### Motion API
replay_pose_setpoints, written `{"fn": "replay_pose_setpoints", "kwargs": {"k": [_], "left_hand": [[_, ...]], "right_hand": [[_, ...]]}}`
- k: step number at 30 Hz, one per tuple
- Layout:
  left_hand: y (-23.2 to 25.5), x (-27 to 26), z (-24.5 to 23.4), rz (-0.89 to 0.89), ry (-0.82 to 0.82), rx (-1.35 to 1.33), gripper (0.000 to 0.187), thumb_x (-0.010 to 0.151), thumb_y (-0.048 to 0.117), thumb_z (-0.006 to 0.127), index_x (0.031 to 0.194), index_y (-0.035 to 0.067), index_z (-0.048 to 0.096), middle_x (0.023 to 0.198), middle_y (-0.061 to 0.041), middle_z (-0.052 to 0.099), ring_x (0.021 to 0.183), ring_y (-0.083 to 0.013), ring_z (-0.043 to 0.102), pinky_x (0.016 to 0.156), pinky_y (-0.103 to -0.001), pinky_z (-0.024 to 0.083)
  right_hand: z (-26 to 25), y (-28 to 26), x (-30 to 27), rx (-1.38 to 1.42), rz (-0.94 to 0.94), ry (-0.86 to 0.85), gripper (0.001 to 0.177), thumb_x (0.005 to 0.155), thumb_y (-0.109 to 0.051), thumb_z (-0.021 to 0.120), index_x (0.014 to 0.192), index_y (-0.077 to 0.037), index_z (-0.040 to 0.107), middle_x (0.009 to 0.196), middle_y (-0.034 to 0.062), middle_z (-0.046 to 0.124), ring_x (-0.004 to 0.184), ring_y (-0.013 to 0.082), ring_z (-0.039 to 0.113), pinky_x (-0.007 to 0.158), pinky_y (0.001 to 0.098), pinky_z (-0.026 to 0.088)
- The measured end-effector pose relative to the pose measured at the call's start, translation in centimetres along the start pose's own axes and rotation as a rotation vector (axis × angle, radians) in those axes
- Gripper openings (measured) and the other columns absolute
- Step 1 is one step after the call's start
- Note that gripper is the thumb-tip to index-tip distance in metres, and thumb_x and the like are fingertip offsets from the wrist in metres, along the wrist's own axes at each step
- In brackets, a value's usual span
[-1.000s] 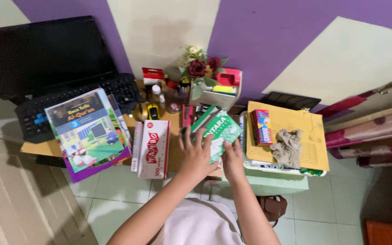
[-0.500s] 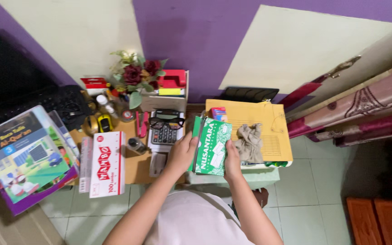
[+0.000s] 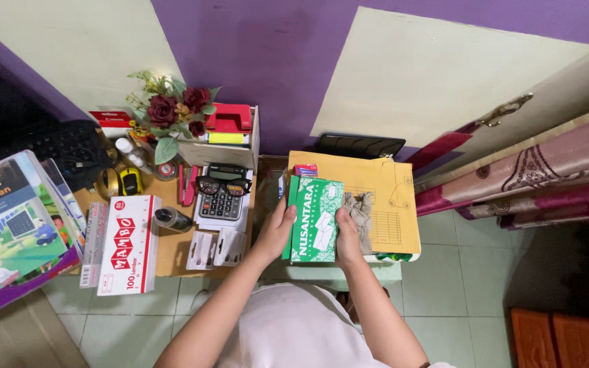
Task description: The person wipes the covers of several stationery items, including a yellow folder, a box of erasers, a box of pens, and a box of paper, using a cloth. The person then sits on the floor and wipes the covers of several books.
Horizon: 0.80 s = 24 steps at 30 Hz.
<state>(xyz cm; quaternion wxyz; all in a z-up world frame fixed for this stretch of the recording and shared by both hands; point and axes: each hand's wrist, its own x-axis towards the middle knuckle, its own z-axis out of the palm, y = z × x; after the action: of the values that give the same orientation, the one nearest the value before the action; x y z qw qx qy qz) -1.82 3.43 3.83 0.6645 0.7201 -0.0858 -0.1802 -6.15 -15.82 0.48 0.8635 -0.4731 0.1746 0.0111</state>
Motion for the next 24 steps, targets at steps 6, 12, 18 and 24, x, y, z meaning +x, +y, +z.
{"fn": "replay_pose_setpoints", "kwargs": {"k": [6, 12, 18, 24], "left_hand": [[-3.0, 1.5, 2.8, 0.006, 0.08, -0.075, 0.072, 0.105, 0.04, 0.052, 0.161, 0.013, 0.015, 0.146, -0.012, 0.054, 0.131, -0.0222, 0.054, 0.108, -0.038, 0.042], [-5.4, 1.9, 3.0, -0.226, 0.206, -0.348, 0.055, 0.102, 0.032, 0.057, 0.15, 0.01, 0.039, 0.137, -0.013, 0.063, 0.123, -0.0223, 0.06, 0.104, -0.036, 0.047], [-6.5, 2.5, 2.3, -0.287, 0.284, -0.519, 0.04, 0.1, 0.024, 0.061, 0.135, 0.007, 0.053, 0.126, -0.011, 0.067, 0.113, -0.0199, 0.064, 0.096, -0.035, 0.05], [-7.4, 2.7, 2.7, -0.263, 0.276, -0.451, 0.045, 0.096, 0.018, 0.064, 0.135, 0.004, 0.048, 0.123, -0.012, 0.068, 0.109, -0.0219, 0.067, 0.092, -0.037, 0.055]], "right_hand": [[-0.6, -0.2, 0.7, -0.226, -0.105, -0.116, 0.072, 0.106, -0.052, 0.033, 0.159, -0.004, 0.035, 0.16, 0.0127, 0.043, 0.145, 0.0239, 0.041, 0.119, 0.0352, 0.03], [-4.9, -2.6, 3.9, -1.133, -0.245, 0.274, 0.059, 0.098, -0.047, 0.054, 0.15, -0.02, 0.054, 0.158, 0.0169, 0.043, 0.143, 0.0338, 0.038, 0.115, 0.0395, 0.027], [-7.4, -0.8, 2.6, -1.728, -0.213, 0.197, 0.052, 0.072, -0.027, 0.08, 0.124, -0.022, 0.07, 0.15, 0.0156, 0.05, 0.134, 0.0387, 0.045, 0.109, 0.0443, 0.038], [-7.9, -2.5, 2.7, -0.856, -0.454, 0.279, 0.042, 0.08, -0.015, 0.07, 0.122, -0.013, 0.069, 0.124, 0.0121, 0.07, 0.119, 0.0333, 0.067, 0.104, 0.0412, 0.052]]}}
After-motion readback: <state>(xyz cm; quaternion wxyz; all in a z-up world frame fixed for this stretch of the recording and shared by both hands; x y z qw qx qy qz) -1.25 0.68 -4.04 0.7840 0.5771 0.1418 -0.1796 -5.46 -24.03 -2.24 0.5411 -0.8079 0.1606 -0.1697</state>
